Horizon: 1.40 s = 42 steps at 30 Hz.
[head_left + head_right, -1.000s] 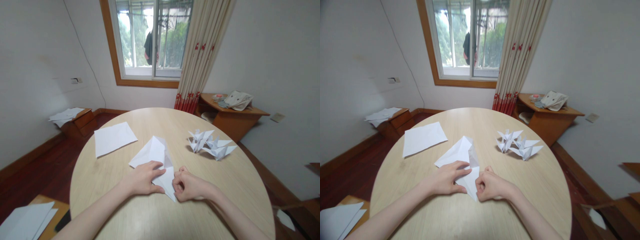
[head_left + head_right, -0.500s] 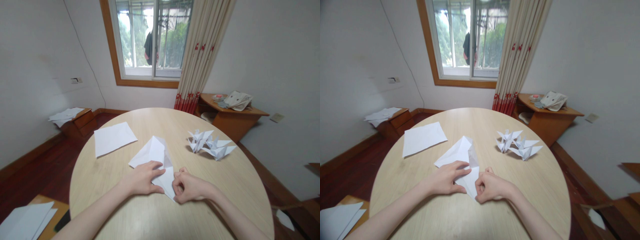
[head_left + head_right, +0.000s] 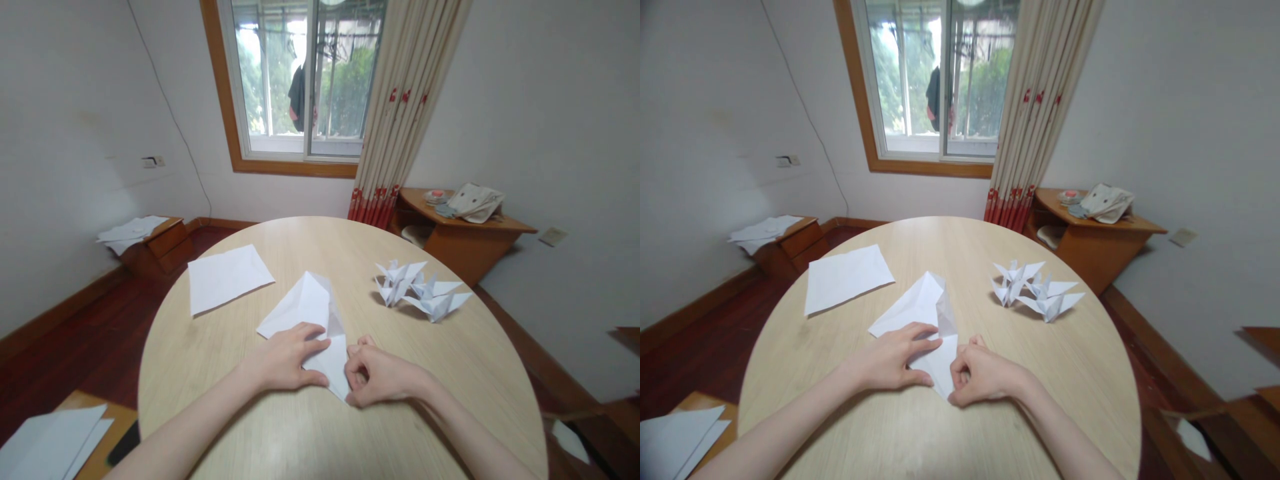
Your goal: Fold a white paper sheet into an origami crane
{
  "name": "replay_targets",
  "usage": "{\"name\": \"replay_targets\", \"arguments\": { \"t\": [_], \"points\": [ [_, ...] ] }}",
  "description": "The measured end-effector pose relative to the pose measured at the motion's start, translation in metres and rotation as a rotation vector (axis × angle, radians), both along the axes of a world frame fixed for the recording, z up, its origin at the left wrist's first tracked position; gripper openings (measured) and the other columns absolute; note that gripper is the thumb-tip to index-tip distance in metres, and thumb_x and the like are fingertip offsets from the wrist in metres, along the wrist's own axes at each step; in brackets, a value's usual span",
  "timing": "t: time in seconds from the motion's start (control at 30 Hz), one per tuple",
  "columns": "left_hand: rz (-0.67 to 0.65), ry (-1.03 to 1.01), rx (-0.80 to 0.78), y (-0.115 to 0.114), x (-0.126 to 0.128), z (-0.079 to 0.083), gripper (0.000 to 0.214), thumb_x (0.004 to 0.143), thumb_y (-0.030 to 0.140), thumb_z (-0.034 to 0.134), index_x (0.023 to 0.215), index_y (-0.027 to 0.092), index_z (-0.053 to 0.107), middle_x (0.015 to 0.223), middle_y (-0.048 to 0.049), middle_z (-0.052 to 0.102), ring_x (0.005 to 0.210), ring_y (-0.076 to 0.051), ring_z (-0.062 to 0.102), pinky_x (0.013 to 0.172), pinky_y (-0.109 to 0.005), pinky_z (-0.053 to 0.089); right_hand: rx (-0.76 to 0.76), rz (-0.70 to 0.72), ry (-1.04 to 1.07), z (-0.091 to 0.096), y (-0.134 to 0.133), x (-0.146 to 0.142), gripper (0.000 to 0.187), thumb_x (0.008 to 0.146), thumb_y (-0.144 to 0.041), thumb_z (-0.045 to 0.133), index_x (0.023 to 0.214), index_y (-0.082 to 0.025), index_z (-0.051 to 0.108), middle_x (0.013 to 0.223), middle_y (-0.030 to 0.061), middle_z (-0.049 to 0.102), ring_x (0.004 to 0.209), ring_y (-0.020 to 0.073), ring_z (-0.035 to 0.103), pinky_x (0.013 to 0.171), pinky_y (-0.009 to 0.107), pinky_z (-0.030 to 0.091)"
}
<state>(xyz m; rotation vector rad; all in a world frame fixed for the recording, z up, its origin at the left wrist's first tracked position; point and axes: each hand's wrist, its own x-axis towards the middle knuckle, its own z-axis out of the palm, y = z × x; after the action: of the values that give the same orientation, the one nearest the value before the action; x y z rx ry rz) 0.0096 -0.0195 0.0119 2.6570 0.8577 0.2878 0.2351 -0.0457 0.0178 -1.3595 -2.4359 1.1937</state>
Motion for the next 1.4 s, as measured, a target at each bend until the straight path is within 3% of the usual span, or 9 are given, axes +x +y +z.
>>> {"name": "replay_targets", "arguments": {
  "t": [0.1,0.3,0.43,0.53,0.67,0.9,1.13,1.23,1.4],
  "points": [
    [-0.001,-0.004,0.004,0.000,-0.001,0.000,0.052,0.087,0.055,0.056,0.127,0.021,0.057,0.136,-0.0130,0.050,0.123,-0.031,0.049,0.097,-0.043,0.044,0.042,-0.021,0.064,-0.003,0.003,0.001,0.029,0.068,-0.020,0.072,0.050,-0.017,0.051,0.060,-0.0076,0.045,0.068,0.0114,0.044,0.086,0.032,0.030],
    [0.003,-0.030,0.012,0.002,-0.002,0.001,0.038,0.093,0.047,0.049,0.121,0.022,0.060,0.130,-0.0102,0.054,0.116,-0.028,0.053,0.097,-0.040,0.043,0.240,-0.123,0.101,-0.007,0.006,-0.003,0.035,0.085,-0.029,0.057,0.054,-0.018,0.049,0.062,-0.0027,0.047,0.069,0.0143,0.047,0.066,0.027,0.035],
    [0.028,-0.023,-0.006,0.004,-0.004,0.001,0.038,0.091,0.049,0.053,0.116,0.022,0.063,0.127,-0.0108,0.057,0.117,-0.028,0.053,0.106,-0.049,0.033,0.435,-0.178,0.124,-0.014,0.009,0.000,0.034,0.088,-0.030,0.054,0.056,-0.018,0.051,0.063,-0.0018,0.047,0.067,0.0147,0.048,0.065,0.028,0.036],
    [0.052,-0.009,-0.016,0.005,-0.005,0.004,0.037,0.089,0.050,0.055,0.110,0.022,0.065,0.124,-0.0112,0.059,0.115,-0.029,0.055,0.108,-0.057,0.025,0.571,-0.179,0.156,-0.018,0.011,0.003,0.033,0.091,-0.031,0.050,0.061,-0.018,0.055,0.064,0.0003,0.050,0.068,0.0163,0.050,0.067,0.030,0.038],
    [0.069,-0.010,0.013,0.006,-0.007,0.006,0.034,0.088,0.050,0.057,0.105,0.021,0.064,0.117,-0.0102,0.062,0.109,-0.028,0.059,0.109,-0.059,0.020,0.734,-0.142,0.178,-0.017,0.011,0.005,0.029,0.095,-0.030,0.045,0.072,-0.018,0.059,0.070,0.0042,0.059,0.073,0.0186,0.053,0.071,0.034,0.039],
    [0.090,-0.004,0.029,0.006,-0.004,0.005,0.039,0.081,0.048,0.067,0.103,0.019,0.055,0.110,-0.0094,0.065,0.108,-0.029,0.059,0.111,-0.058,0.015,0.789,-0.090,0.176,-0.016,0.011,0.003,0.017,0.094,-0.023,0.045,0.098,-0.019,0.061,0.094,0.0080,0.068,0.089,0.0215,0.058,0.080,0.037,0.043],
    [0.115,-0.068,0.031,0.005,-0.002,0.005,0.046,0.079,0.053,0.066,0.104,0.020,0.048,0.100,-0.0062,0.065,0.099,-0.026,0.062,0.111,-0.052,0.022,0.889,-0.125,0.242,-0.021,0.012,0.005,0.046,0.092,-0.020,0.049,0.137,-0.023,0.040,0.111,0.0103,0.062,0.098,0.0239,0.057,0.085,0.041,0.045],
    [0.107,-0.077,0.032,0.005,-0.002,0.005,0.051,0.078,0.055,0.067,0.108,0.019,0.047,0.102,-0.0071,0.065,0.101,-0.026,0.062,0.112,-0.050,0.023,0.965,-0.158,0.237,-0.023,0.011,0.005,0.051,0.091,-0.019,0.051,0.139,-0.028,0.038,0.115,0.0092,0.058,0.102,0.0245,0.054,0.088,0.042,0.044],
    [0.044,-0.069,0.056,0.003,-0.003,0.003,0.052,0.080,0.056,0.064,0.113,0.019,0.049,0.111,-0.0086,0.064,0.109,-0.026,0.059,0.113,-0.048,0.021,1.081,-0.195,0.168,-0.024,0.010,0.006,0.036,0.089,-0.020,0.055,0.124,-0.028,0.056,0.115,0.0080,0.055,0.106,0.0259,0.049,0.092,0.044,0.036]
  ]
}}
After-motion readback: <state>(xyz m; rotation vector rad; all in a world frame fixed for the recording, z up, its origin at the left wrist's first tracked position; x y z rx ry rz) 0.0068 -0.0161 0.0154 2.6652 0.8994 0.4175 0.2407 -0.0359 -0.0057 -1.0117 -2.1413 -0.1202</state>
